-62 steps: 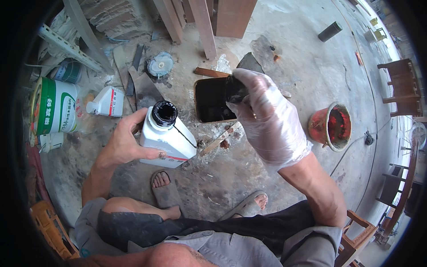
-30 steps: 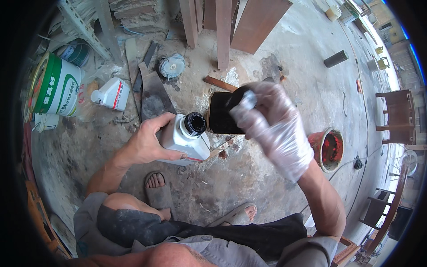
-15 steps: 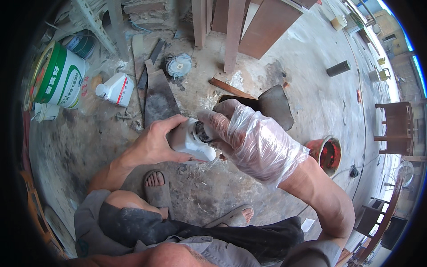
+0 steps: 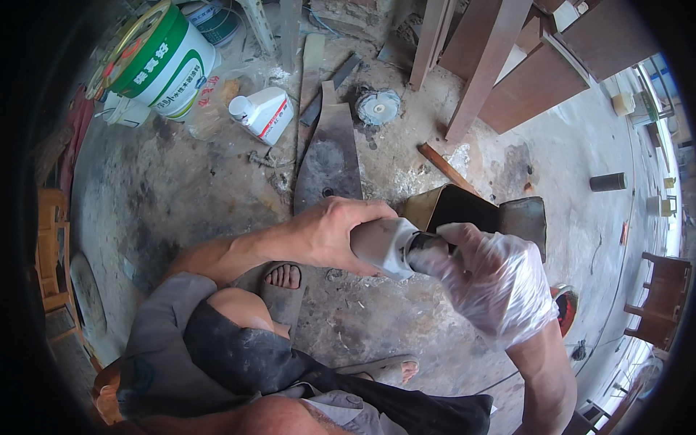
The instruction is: The person retrieves a white plastic bottle from a wooden crate, opens it, and pours a red liquid into a metal can. They then open a second white bottle and pour a black liquid into the same can. Finally, they stir the contents of the can with a wooden stick.
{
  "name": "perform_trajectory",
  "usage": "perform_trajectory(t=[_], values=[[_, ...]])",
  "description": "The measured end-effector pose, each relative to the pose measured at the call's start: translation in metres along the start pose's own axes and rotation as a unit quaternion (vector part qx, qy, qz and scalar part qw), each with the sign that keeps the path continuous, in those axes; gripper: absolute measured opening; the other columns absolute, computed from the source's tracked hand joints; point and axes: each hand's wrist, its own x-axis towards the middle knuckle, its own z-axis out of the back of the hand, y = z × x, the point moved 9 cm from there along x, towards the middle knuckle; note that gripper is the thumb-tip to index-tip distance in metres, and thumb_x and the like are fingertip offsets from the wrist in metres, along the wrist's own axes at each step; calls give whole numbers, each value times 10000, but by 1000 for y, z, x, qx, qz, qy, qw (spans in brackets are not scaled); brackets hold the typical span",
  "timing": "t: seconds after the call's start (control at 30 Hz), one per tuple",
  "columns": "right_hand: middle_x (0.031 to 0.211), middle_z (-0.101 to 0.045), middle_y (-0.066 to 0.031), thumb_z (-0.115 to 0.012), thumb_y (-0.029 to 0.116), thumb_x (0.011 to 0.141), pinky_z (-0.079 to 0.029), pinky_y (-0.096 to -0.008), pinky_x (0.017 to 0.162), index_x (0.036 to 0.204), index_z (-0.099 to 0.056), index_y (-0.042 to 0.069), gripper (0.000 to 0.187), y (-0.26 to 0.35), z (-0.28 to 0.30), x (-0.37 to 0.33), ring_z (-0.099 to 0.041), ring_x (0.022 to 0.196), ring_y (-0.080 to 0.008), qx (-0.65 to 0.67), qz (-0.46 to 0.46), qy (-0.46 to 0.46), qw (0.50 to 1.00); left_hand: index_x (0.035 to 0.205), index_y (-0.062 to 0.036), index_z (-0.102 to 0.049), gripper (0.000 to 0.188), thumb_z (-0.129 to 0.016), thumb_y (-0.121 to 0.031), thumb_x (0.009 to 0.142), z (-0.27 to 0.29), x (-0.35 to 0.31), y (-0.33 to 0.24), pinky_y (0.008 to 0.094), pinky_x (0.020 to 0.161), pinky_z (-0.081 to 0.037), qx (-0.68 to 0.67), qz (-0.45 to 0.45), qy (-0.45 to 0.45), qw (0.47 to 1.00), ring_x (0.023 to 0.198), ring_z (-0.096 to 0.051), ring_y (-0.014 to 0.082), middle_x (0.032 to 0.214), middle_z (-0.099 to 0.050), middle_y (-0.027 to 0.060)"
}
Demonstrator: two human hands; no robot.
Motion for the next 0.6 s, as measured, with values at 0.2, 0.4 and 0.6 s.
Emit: perform_trajectory(t=[0.2, 0.4, 0.6], values=[[879, -698, -124, -825, 216, 792, -571, -387, 679, 1235, -600, 28, 531, 10, 0, 2, -710, 786, -325, -45, 9, 8, 999, 1187, -23, -602, 638, -895, -255, 670, 1, -2, 4, 388, 808, -579, -5, -7, -14, 1000, 922, -725, 300, 1039, -712, 149], [813, -672, -105, -832, 147, 793, -535, -348, 610, 1160, -620, 64, 432, 13, 2, 6, -677, 702, -261, -16, -8, -31, 999, 1194, -34, -599, 634, -887, -202, 654, 0, 1, 6, 385, 840, -562, -8, 13, 0, 1000, 972, -709, 312, 1062, -702, 154], [754, -669, -119, -791, 184, 839, -534, -386, 585, 1133, -626, 68, 358, 22, 2, 3, -683, 665, -310, -35, 45, -69, 996, 1187, -36, -605, 610, -883, -202, 671, 0, -3, 10, 382, 840, -566, 5, -6, -10, 1000, 970, -711, 296, 1051, -703, 151]])
